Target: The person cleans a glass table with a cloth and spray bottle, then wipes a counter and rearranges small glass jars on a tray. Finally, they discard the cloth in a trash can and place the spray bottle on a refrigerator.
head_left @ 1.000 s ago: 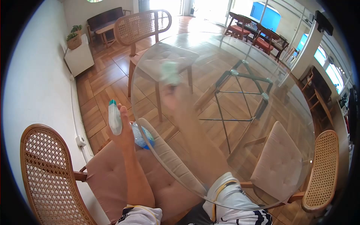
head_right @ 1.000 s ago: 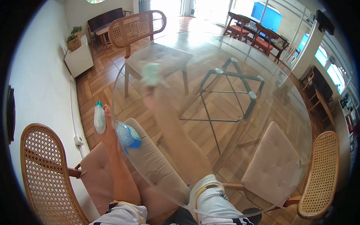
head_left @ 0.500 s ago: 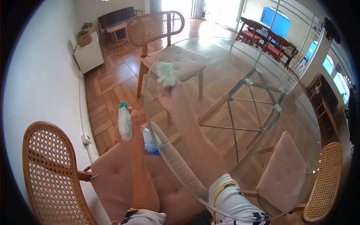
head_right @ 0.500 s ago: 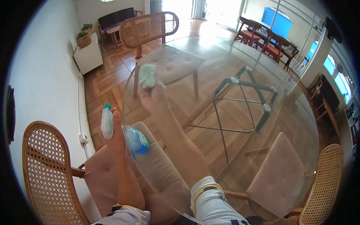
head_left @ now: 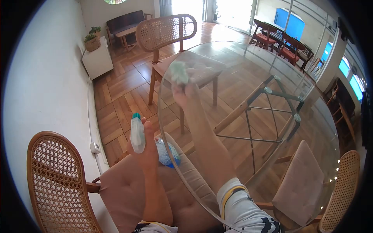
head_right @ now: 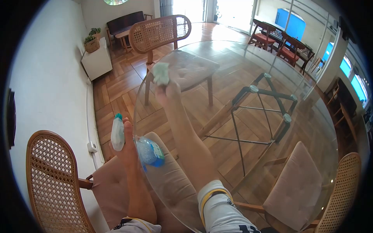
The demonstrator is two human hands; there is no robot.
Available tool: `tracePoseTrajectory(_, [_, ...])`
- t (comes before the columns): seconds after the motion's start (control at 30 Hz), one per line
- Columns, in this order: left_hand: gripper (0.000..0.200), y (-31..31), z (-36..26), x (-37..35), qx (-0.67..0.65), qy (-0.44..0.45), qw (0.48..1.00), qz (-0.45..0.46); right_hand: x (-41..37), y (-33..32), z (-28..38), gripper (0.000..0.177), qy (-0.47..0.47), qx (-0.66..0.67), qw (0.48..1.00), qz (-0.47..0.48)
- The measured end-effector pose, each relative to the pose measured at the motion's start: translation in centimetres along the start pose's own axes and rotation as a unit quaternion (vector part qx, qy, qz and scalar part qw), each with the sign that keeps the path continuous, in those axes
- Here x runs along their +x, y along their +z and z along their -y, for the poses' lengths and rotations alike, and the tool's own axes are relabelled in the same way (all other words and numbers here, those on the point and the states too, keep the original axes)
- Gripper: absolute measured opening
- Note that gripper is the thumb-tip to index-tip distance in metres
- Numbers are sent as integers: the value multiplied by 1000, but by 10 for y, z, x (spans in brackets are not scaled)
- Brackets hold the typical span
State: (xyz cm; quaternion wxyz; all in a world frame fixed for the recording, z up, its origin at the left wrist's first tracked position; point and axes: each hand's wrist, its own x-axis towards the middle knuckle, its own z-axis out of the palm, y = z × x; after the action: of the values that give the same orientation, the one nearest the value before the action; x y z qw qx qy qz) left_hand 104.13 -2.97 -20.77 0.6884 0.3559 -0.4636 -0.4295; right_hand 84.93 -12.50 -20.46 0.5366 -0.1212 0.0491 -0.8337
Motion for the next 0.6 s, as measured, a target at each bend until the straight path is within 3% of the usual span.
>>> tracePoseTrajectory(0.03, [30,-2,2,1,-6,2,1000,-4,-12,-1,-2,14,44,-55,996,61])
tracePoseTrajectory(0.1, [31,-6,-1,2,30,-10,999,12,-40,17,30,15,-24,51,998,2])
tracePoseTrajectory(0.17, [32,-9,1,1,36,-21,999,26,-12,-28,98,16,-142,54,988,21])
tracePoseTrajectory(0.23, [32,-9,4,0,13,-26,999,39,17,-52,123,17,-153,54,984,70])
tracePoseTrajectory(0.33, [31,1,1,-5,13,2,1000,14,74,-54,104,22,-146,65,987,28])
tracePoseTrajectory(0.43, [31,3,-6,-5,4,-33,999,14,92,-43,60,27,-60,43,997,6])
tracePoseTrajectory(0.53, [32,0,2,-4,10,-32,998,55,63,-49,31,33,-22,-96,995,23])
tracePoseTrajectory(0.6, [34,0,0,-4,9,-40,998,46,64,-51,47,28,-174,-286,942,-22])
